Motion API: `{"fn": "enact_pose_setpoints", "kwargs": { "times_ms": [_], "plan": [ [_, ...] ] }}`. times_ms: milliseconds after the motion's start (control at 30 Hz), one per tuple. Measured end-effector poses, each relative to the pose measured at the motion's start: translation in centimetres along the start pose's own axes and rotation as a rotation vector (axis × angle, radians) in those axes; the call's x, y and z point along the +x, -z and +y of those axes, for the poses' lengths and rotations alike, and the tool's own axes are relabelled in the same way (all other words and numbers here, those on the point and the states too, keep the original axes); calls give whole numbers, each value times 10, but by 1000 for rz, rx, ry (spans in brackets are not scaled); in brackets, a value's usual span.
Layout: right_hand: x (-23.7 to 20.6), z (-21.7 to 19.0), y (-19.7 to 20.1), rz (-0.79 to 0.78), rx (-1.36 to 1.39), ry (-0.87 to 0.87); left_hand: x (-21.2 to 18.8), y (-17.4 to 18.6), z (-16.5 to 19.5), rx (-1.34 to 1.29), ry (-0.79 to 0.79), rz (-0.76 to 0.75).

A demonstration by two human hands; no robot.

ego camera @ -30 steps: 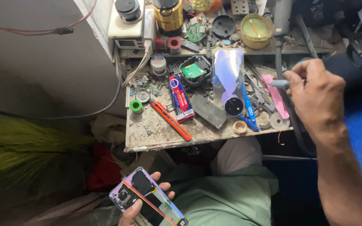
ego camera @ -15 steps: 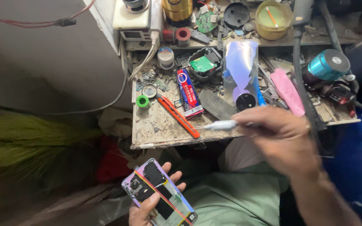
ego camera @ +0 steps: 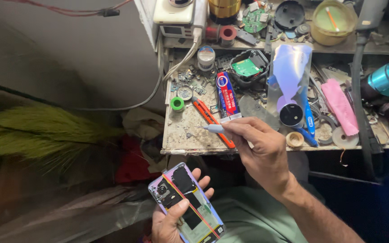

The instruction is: The person holds a disassembled smartphone on their lap, secured with a rubber band, and applies adhesive from a small bottle along the phone's frame edge. They then use a small tool to press and work along the frame seam, repositioning the phone repeatedly while continuing the repair.

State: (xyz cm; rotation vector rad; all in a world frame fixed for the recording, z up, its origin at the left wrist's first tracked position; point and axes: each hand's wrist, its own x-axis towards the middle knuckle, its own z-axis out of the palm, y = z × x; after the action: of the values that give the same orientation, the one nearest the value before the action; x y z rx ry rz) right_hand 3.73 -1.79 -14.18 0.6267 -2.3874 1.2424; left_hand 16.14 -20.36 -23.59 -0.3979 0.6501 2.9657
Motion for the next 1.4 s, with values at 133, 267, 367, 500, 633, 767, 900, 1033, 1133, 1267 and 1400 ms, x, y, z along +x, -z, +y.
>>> {"fn": "enact_pose_setpoints", "kwargs": {
  "times_ms": [133,267,367,500,633,767,900,1033,1133,1267,1400],
  "plan": [
    [-4,3,-1,-41,9,18,-6,-2,-4,56,-26,40],
    [-6,3,-2,-53,23,-18,-11,5,-10,111,-69,95],
    [-10,3,3,-32,9,27,-14,12,-12,149,11,81],
    [-26,6,17,17,101,-132,-15,9,-20,181,-39,37],
    [-56,19,51,8,474,-420,-19,-9,-37,311,-268,-6],
    [-97,32,75,10,742,-637,-21,-24,-51,399,-375,-35],
    [-133,42,87,-1,858,-817,-21,-28,-59,714,-228,-3],
    [-159,52,81,91,882,-896,-19,-33,-67,771,-266,-95],
    [-169,60,81,122,889,-942,-18,-37,-72,780,-259,-133],
    [-178,65,84,119,902,-953,-17,-39,-78,807,-241,-136],
    [-178,61,82,109,898,-965,-18,-36,-80,791,-237,-109]
  ]
}}
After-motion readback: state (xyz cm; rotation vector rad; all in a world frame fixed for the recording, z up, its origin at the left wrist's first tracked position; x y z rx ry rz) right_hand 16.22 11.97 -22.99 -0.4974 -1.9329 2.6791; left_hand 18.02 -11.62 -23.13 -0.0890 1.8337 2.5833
